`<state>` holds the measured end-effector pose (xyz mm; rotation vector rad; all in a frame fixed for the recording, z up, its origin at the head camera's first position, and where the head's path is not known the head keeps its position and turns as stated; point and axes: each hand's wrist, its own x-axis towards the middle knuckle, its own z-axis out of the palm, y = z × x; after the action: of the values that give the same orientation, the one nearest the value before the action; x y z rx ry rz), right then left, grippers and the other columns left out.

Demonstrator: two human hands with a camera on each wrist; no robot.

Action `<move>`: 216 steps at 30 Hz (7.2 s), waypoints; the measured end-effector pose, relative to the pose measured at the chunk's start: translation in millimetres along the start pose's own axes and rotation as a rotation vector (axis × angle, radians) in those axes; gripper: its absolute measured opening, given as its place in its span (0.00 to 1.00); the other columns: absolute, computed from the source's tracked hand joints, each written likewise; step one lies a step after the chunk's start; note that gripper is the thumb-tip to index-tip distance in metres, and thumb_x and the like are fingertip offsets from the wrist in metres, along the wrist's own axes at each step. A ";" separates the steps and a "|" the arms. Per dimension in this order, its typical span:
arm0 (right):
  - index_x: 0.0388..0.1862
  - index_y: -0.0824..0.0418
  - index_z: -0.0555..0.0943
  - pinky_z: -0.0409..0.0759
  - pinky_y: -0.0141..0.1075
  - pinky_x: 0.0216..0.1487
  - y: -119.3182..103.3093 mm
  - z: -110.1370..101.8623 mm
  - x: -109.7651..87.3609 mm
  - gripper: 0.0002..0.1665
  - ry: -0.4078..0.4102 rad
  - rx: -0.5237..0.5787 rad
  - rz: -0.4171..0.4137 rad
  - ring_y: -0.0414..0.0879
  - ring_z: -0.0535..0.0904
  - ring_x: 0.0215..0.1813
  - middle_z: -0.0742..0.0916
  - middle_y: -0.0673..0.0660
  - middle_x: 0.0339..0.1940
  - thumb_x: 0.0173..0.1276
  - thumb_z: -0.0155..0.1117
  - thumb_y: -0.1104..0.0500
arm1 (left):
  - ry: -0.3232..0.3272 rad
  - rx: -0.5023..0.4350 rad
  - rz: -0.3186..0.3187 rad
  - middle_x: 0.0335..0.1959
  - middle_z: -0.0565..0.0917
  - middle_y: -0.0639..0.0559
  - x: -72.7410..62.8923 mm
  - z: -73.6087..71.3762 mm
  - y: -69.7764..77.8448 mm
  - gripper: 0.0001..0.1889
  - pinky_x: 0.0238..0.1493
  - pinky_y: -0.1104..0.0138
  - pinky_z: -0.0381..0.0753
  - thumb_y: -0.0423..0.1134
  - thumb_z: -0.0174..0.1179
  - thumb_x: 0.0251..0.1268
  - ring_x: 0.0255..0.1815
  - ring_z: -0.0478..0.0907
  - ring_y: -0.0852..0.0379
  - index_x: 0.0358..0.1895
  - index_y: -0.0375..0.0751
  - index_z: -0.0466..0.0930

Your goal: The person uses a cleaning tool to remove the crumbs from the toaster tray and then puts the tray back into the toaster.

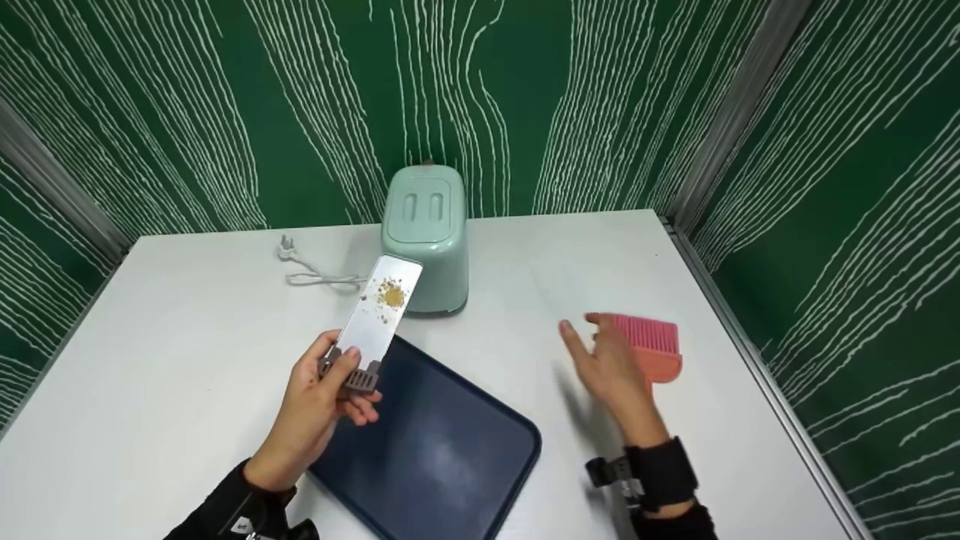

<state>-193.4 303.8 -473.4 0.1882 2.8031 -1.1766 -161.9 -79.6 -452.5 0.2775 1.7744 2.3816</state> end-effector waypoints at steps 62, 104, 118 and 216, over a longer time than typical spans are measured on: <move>0.29 0.52 0.68 0.67 0.33 0.25 103.6 -32.8 -8.9 0.32 -0.088 0.274 0.298 0.38 0.65 0.22 0.69 0.43 0.18 0.82 0.53 0.29 | -0.001 -0.009 -0.025 0.24 0.88 0.44 3.3 -5.3 2.8 0.16 0.19 0.66 0.86 0.36 0.49 0.88 0.17 0.88 0.55 0.67 0.31 0.64; 0.20 0.61 0.80 0.60 0.31 0.20 -59.7 29.7 -23.3 0.25 0.139 0.151 -0.260 0.35 0.60 0.18 0.67 0.43 0.13 0.78 0.70 0.52 | -0.456 0.295 -0.231 0.18 0.86 0.49 12.2 -92.6 6.3 0.13 0.10 0.70 0.78 0.39 0.57 0.84 0.11 0.82 0.62 0.54 0.31 0.74; 0.16 0.49 0.79 0.60 0.28 0.25 -111.2 93.4 -31.4 0.25 0.003 0.014 -0.446 0.31 0.61 0.18 0.69 0.39 0.13 0.72 0.76 0.44 | -0.514 0.330 -0.290 0.17 0.86 0.52 10.3 -106.2 3.5 0.13 0.09 0.70 0.76 0.37 0.57 0.82 0.10 0.80 0.62 0.58 0.31 0.77; 0.13 0.48 0.59 0.49 0.34 0.21 -123.6 79.1 -59.6 0.40 0.210 -0.550 -0.472 0.40 0.57 0.18 0.59 0.41 0.12 0.67 0.76 0.33 | -0.489 0.729 -0.183 0.13 0.83 0.50 -10.2 -101.3 54.8 0.04 0.15 0.34 0.79 0.34 0.56 0.79 0.06 0.77 0.61 0.49 0.42 0.78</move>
<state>-150.0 156.8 -433.5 -0.4366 3.3347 -0.3973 -177.4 -191.7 -428.9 0.6725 2.1905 1.3058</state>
